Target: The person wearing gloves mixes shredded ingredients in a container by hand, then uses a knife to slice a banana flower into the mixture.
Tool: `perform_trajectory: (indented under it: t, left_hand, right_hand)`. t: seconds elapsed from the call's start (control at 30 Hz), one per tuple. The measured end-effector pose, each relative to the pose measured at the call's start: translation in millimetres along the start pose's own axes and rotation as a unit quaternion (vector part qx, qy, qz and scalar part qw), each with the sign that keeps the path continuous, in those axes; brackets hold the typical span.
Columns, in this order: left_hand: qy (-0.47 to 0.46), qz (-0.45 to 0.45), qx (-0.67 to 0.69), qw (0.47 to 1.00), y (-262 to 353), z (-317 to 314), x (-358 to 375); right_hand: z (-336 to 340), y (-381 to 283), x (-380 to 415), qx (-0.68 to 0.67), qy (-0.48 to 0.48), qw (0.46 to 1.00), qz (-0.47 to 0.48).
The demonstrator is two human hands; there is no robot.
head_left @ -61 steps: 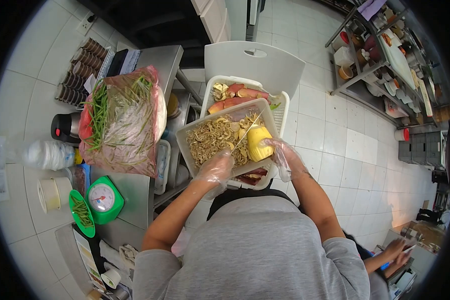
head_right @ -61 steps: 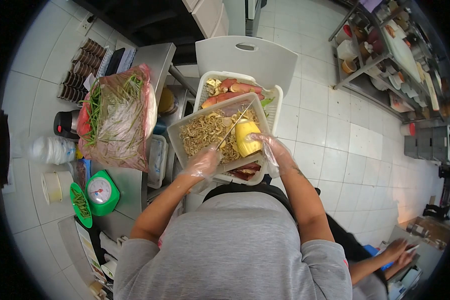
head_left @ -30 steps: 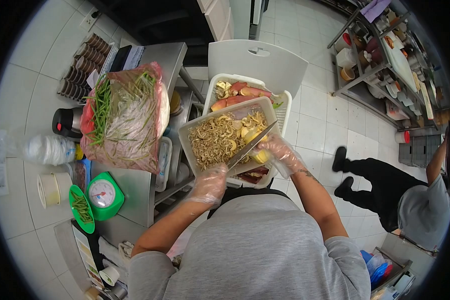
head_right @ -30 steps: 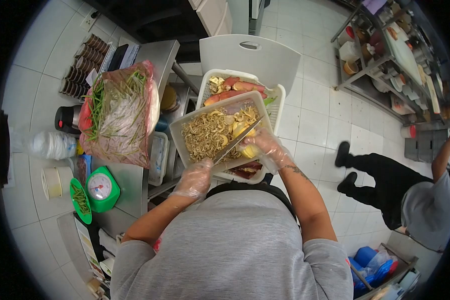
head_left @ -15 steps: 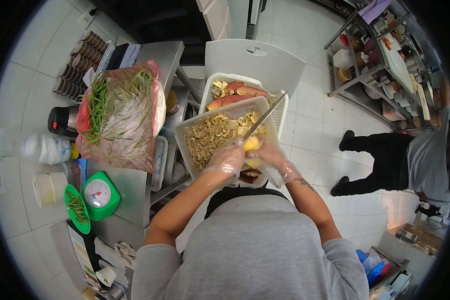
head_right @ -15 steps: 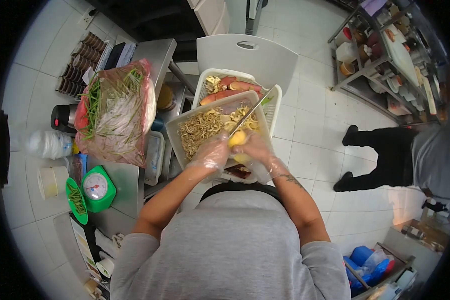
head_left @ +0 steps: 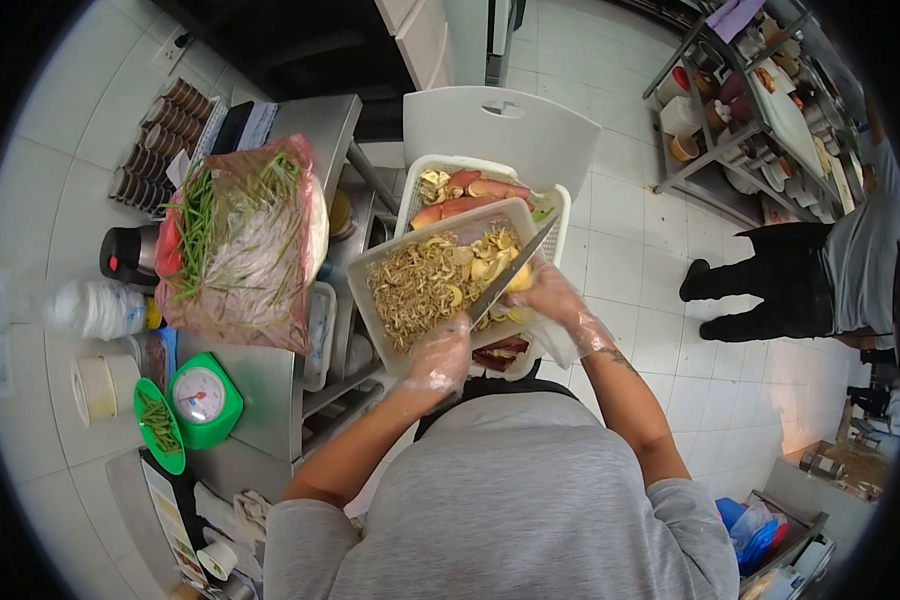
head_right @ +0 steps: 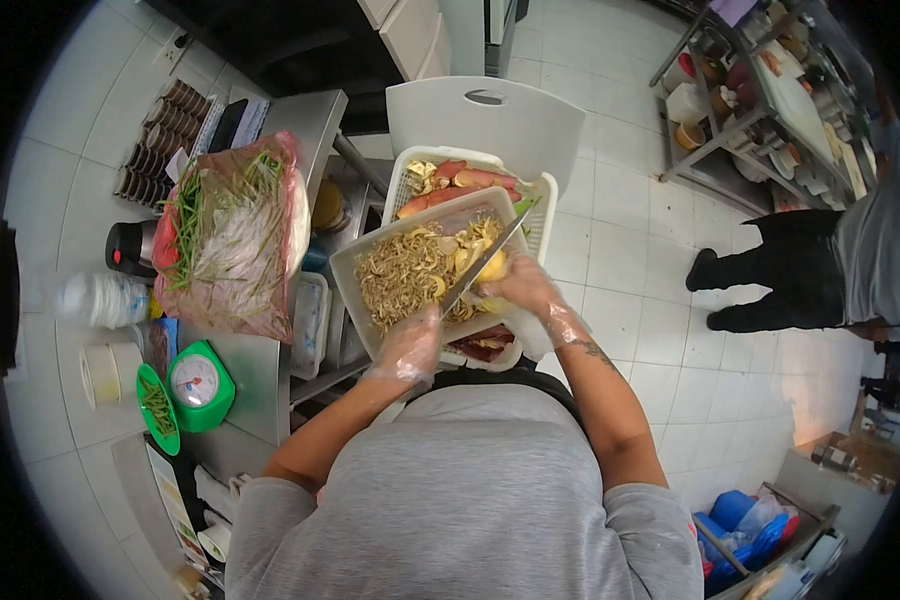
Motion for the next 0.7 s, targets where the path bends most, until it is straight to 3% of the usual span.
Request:
perform_trajectory:
  t: [0.07, 0.17, 0.2, 0.3, 0.33, 0.4, 0.6, 0.7]
  left_hand:
    - [0.031, -0.014, 0.006, 0.999, -4.0, -8.4, -17.7]
    - [0.019, 0.043, 0.022, 0.999, 5.7, 5.9, -48.5]
    - [0.031, 0.028, 0.036, 0.998, 6.3, 9.7, -51.3]
    - [-0.033, 0.060, 0.040, 0.997, 21.0, 39.3, -24.8]
    - [-0.032, 0.040, 0.033, 0.998, 17.5, 36.8, -18.0]
    - [-0.033, -0.003, 0.020, 0.999, 9.1, 23.4, -3.2]
    - [0.001, -0.003, 0.024, 1.000, 1.9, 15.2, 14.7]
    - [-0.040, -0.002, -0.028, 0.999, 6.4, 14.2, 14.4]
  right_hand:
    - [-7.5, -13.7, 7.1, 0.016, -0.011, 1.000, -0.001]
    - [-22.5, -35.9, 17.9, 0.093, -0.053, 0.993, 0.051]
    - [-31.5, -15.7, 8.9, 0.103, -0.021, 0.992, 0.073]
    - [-9.6, -1.0, 2.3, -0.006, -0.001, 0.999, 0.031]
    - [-0.9, -21.6, 11.7, -0.046, -0.033, 0.998, 0.008]
    - [3.4, -10.2, 4.4, -0.050, -0.022, 0.998, 0.008]
    - [9.6, -14.0, 3.0, -0.047, -0.029, 0.998, 0.002]
    - [7.7, -12.8, 2.9, -0.052, -0.008, 0.999, 0.013]
Point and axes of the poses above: each hand's wrist, its own x-axis away from the middle knuckle, its own z-axis out of the back of the hand, y = z × x, the point moved 6 cm from there along -x, towards the middle knuckle, and after that the axes turned 5 degrees about y, right-handed, at the moved point
